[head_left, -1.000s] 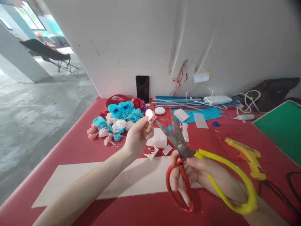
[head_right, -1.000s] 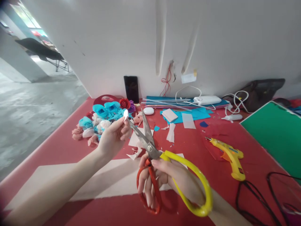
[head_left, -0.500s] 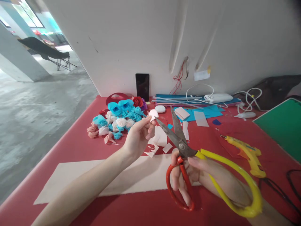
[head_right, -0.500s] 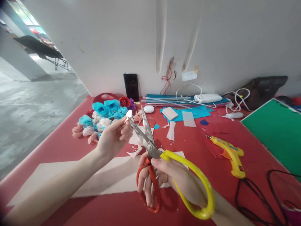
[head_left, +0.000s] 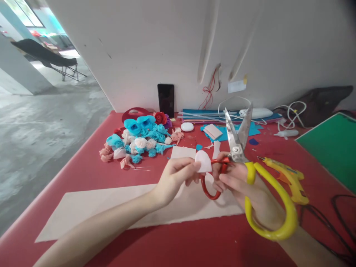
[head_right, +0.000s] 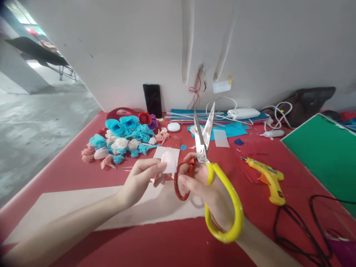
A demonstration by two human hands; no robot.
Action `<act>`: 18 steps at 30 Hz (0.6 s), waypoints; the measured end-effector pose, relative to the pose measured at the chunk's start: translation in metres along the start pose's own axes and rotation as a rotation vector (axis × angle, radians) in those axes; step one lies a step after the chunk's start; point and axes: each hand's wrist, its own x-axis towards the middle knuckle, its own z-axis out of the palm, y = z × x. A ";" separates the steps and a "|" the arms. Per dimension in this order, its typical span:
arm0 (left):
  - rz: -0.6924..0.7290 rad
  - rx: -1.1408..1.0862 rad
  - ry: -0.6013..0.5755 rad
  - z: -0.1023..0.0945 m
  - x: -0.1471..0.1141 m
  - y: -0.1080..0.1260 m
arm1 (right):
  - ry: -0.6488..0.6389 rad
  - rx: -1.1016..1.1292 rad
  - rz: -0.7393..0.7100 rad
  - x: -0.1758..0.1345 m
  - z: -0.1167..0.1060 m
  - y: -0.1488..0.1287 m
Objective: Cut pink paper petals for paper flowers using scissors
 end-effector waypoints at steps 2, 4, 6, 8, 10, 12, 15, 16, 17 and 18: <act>0.053 0.115 -0.034 0.003 -0.004 0.000 | 0.018 0.001 -0.024 0.002 0.000 0.003; 0.109 0.204 -0.047 0.005 -0.007 0.001 | 0.010 0.001 -0.060 0.004 0.000 0.008; 0.152 0.255 -0.052 0.005 -0.009 0.002 | 0.000 -0.033 -0.105 0.005 -0.001 0.012; 0.167 0.280 -0.063 0.006 -0.009 0.002 | 0.002 -0.069 -0.119 0.005 -0.001 0.014; 0.175 0.300 -0.081 0.007 -0.010 0.002 | -0.004 -0.076 -0.097 0.004 0.000 0.012; 0.197 0.336 -0.096 0.007 -0.010 0.001 | 0.000 -0.061 -0.062 0.001 0.002 0.007; 0.252 0.306 -0.190 0.003 -0.011 -0.001 | 0.007 -0.040 -0.041 -0.001 0.004 0.000; 0.256 0.264 -0.246 0.001 -0.011 -0.001 | 0.006 -0.041 -0.036 -0.002 0.005 -0.001; 0.248 0.224 -0.300 0.000 -0.010 -0.002 | 0.005 -0.046 -0.027 -0.003 0.004 -0.002; 0.235 0.199 -0.343 -0.002 -0.009 -0.002 | 0.006 -0.051 -0.016 -0.003 0.004 -0.003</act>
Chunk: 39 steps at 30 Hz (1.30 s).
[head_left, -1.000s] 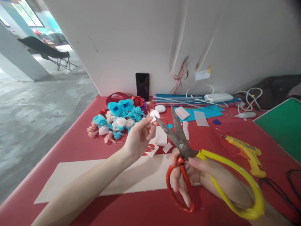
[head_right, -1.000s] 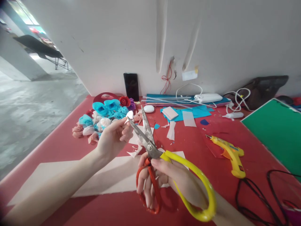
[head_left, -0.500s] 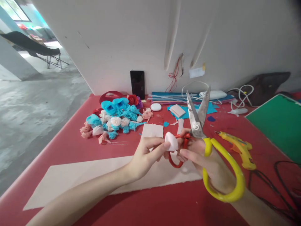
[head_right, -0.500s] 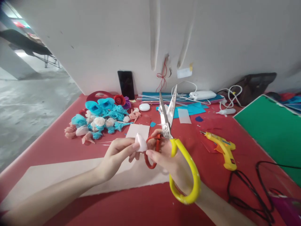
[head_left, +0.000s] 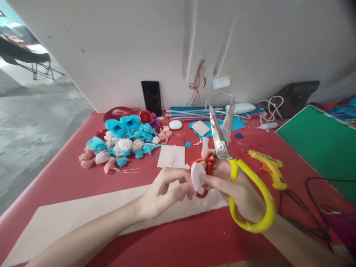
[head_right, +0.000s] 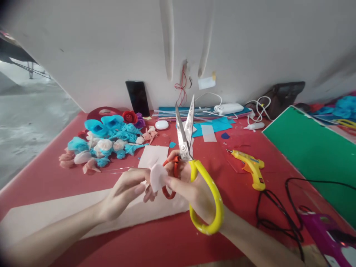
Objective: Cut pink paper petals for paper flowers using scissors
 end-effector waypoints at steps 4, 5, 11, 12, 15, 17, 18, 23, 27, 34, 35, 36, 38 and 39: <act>-0.004 0.075 -0.072 -0.002 0.002 0.001 | -0.020 -0.090 0.042 -0.002 -0.001 -0.001; -0.003 0.109 -0.078 -0.002 0.003 0.002 | -0.037 -0.115 0.045 -0.002 -0.002 -0.001; -0.070 0.144 -0.079 0.001 0.005 0.005 | -0.058 -0.096 0.046 0.001 -0.004 0.000; -0.076 0.140 -0.084 0.001 0.005 0.005 | -0.052 -0.107 0.043 0.001 -0.004 0.000; -0.107 0.109 -0.094 0.000 0.005 0.005 | -0.038 -0.166 0.038 -0.001 -0.004 -0.001; -0.141 0.063 -0.102 0.000 0.004 0.005 | -0.011 -0.190 0.033 -0.002 -0.003 -0.001; -0.164 0.029 -0.099 0.000 0.004 0.005 | 0.005 -0.187 0.026 -0.002 -0.003 -0.002; -0.262 -0.429 0.087 -0.003 0.005 0.009 | 0.039 -0.142 -0.033 -0.001 -0.004 -0.007; -0.254 -0.865 0.225 -0.012 0.010 0.014 | -0.040 -0.041 0.045 0.003 -0.005 -0.009; -0.208 -1.156 0.306 -0.020 0.012 0.022 | -0.186 0.296 0.222 0.001 -0.005 -0.009; -0.199 -1.175 0.317 -0.020 0.012 0.024 | -0.249 0.300 0.247 0.000 -0.006 -0.010; -0.194 -1.187 0.327 -0.020 0.012 0.026 | -0.317 0.297 0.288 0.000 -0.008 -0.011; -0.180 -1.193 0.344 -0.019 0.011 0.029 | -0.436 0.293 0.398 -0.002 -0.012 -0.011; -0.172 -1.190 0.353 -0.019 0.011 0.030 | -0.466 0.302 0.445 -0.003 -0.013 -0.009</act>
